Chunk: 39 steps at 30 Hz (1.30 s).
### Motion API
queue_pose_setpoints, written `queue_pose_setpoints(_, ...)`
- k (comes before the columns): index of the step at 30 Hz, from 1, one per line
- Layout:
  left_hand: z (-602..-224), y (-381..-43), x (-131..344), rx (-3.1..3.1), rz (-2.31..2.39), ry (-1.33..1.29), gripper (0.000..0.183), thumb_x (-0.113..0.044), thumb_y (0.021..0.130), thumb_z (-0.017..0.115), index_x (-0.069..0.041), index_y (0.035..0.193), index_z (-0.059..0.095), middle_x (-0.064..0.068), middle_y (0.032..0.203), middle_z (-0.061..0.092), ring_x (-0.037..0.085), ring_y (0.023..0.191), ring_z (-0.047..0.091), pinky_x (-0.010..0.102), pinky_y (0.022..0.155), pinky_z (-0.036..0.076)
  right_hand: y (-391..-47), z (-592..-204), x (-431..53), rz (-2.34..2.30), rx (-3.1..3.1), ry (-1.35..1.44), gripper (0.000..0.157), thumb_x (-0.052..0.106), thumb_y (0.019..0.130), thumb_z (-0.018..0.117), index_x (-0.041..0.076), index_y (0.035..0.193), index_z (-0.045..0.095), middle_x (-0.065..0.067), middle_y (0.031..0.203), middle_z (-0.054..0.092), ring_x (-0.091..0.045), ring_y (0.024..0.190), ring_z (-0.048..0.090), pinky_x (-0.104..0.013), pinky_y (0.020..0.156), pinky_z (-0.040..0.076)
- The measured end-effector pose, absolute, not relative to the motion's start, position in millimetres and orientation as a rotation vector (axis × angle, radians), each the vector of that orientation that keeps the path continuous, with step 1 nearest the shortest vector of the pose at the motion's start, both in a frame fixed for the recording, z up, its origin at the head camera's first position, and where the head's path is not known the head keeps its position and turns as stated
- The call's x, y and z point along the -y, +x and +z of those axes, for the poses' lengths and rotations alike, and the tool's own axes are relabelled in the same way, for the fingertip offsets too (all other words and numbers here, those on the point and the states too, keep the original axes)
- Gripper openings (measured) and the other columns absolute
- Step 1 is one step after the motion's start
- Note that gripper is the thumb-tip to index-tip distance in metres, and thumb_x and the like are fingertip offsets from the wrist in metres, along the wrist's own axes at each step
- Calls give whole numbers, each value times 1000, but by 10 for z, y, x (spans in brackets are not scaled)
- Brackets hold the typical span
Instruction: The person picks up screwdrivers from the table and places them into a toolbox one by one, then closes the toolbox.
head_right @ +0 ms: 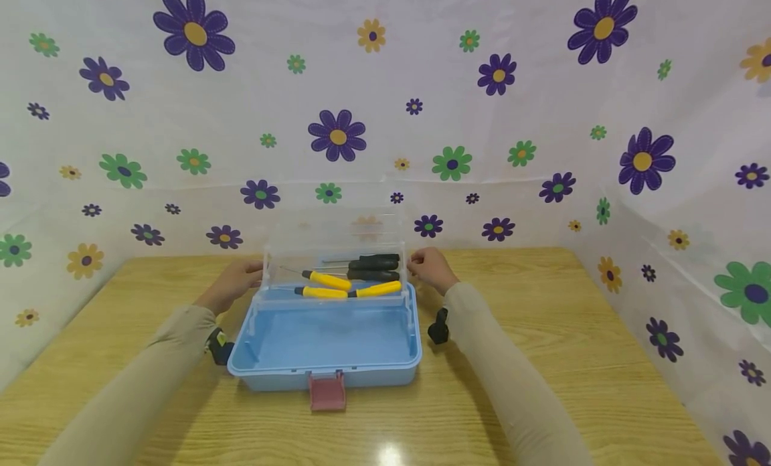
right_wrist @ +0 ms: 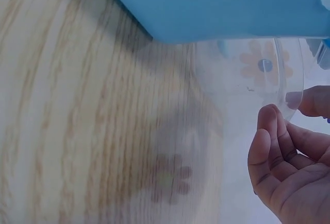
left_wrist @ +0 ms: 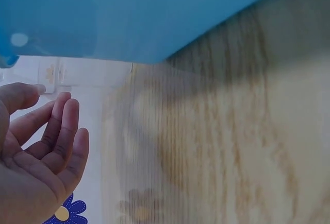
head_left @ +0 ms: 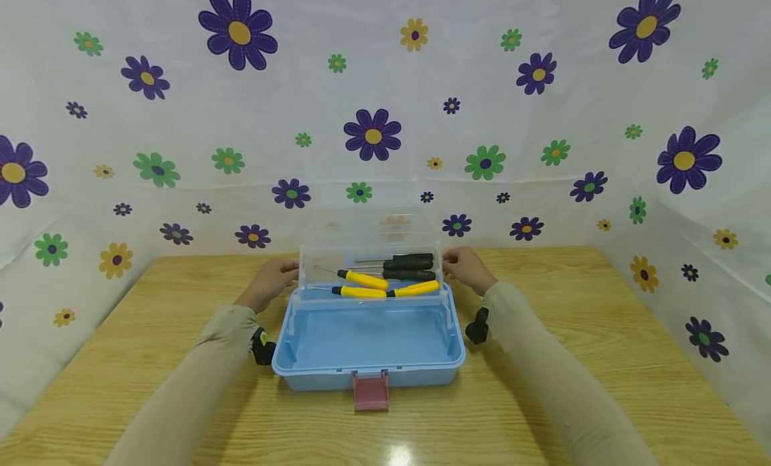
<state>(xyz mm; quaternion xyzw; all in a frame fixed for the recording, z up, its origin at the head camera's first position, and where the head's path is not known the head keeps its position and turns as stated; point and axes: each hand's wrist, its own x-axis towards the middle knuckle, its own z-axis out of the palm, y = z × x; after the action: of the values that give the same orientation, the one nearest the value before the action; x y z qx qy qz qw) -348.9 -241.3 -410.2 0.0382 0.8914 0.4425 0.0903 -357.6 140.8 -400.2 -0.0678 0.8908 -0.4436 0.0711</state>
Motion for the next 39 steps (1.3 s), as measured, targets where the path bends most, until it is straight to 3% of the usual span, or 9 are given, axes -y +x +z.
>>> queue_pose_setpoints(22,-4074,-3402,2386,-2705,1398,74,44,-21,102,39,0,140,39,24,144,40,43,134,36,57,110,29,-3545,-3978,-1418,-1383,-2755,-213,28,12,97,50,-1,120,60,-20,112,63,-28,98,59,-38,90,53)
queue_pose_setpoints(39,-4080,-3415,2362,-2768,1494,87,39,-17,100,43,1,134,46,24,137,47,40,130,42,53,110,33,-3535,-3966,-1395,-1462,-2822,-173,31,10,95,54,-3,122,59,-18,109,62,-27,95,57,-37,91,52)
